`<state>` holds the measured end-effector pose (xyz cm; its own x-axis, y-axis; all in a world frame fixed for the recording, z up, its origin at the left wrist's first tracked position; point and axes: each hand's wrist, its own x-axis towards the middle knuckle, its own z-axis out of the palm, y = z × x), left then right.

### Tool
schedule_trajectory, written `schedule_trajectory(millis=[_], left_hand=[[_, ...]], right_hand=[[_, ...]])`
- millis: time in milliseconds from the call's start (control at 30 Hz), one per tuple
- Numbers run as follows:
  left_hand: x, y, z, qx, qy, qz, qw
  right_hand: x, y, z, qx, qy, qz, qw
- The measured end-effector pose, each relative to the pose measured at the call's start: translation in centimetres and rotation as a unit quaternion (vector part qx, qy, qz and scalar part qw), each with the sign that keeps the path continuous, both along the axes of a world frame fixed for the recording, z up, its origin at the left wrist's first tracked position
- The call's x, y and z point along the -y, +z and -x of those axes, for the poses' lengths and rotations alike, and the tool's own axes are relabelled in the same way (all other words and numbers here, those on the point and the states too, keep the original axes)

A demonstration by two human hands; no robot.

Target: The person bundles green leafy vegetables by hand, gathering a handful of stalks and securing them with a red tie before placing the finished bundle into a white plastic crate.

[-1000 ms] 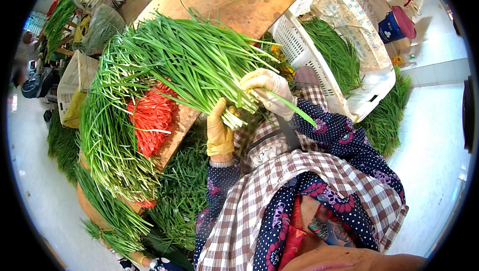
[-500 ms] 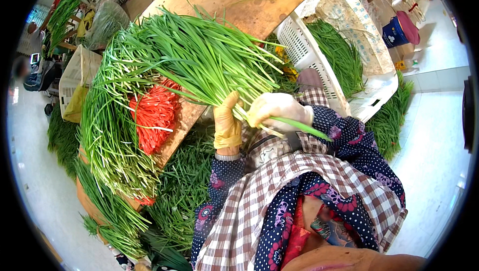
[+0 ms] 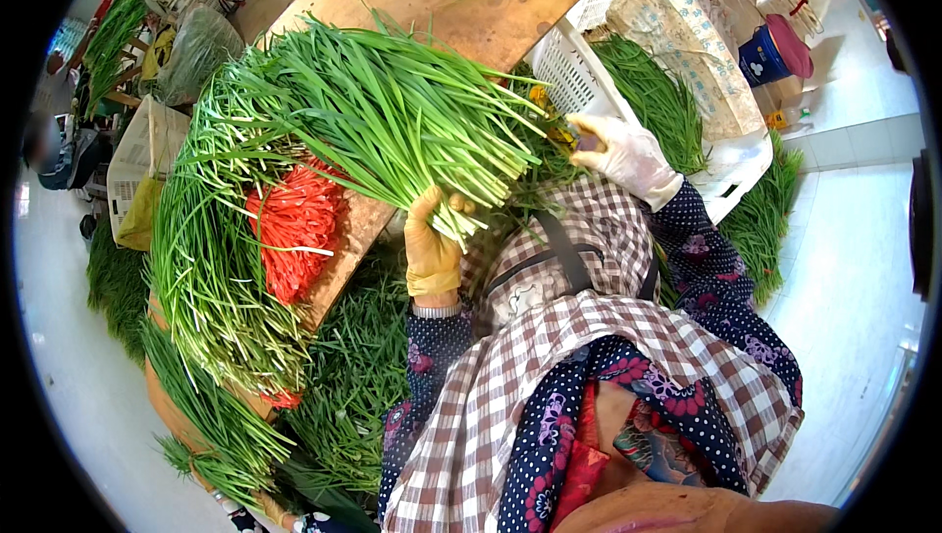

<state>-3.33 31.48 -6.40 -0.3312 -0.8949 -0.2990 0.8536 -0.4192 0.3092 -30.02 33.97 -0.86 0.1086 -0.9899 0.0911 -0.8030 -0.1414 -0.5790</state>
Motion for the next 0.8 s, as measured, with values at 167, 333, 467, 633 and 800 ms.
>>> schedule_trajectory(millis=[167,333,467,633,800], left_hand=[[0.1,1.1,0.2,-0.018,0.007,0.004,1.0],[-0.1,1.1,0.4,-0.038,0.006,-0.013,0.999],[0.2,0.2,0.7,0.001,0.002,-0.024,1.0],[0.0,-0.1,0.5,0.049,0.006,-0.04,0.998],[-0.1,0.7,1.7,0.131,0.024,-0.022,0.991]], right_hand=[[4.3,2.1,-7.4,0.114,0.113,0.065,0.985],[6.0,-2.1,-10.6,-0.067,0.178,0.11,0.976],[6.0,-2.0,-10.1,0.022,0.158,0.078,0.984],[5.4,1.4,-8.6,0.456,0.014,-0.155,0.877],[3.5,-1.3,-9.6,0.261,0.26,0.134,0.92]])
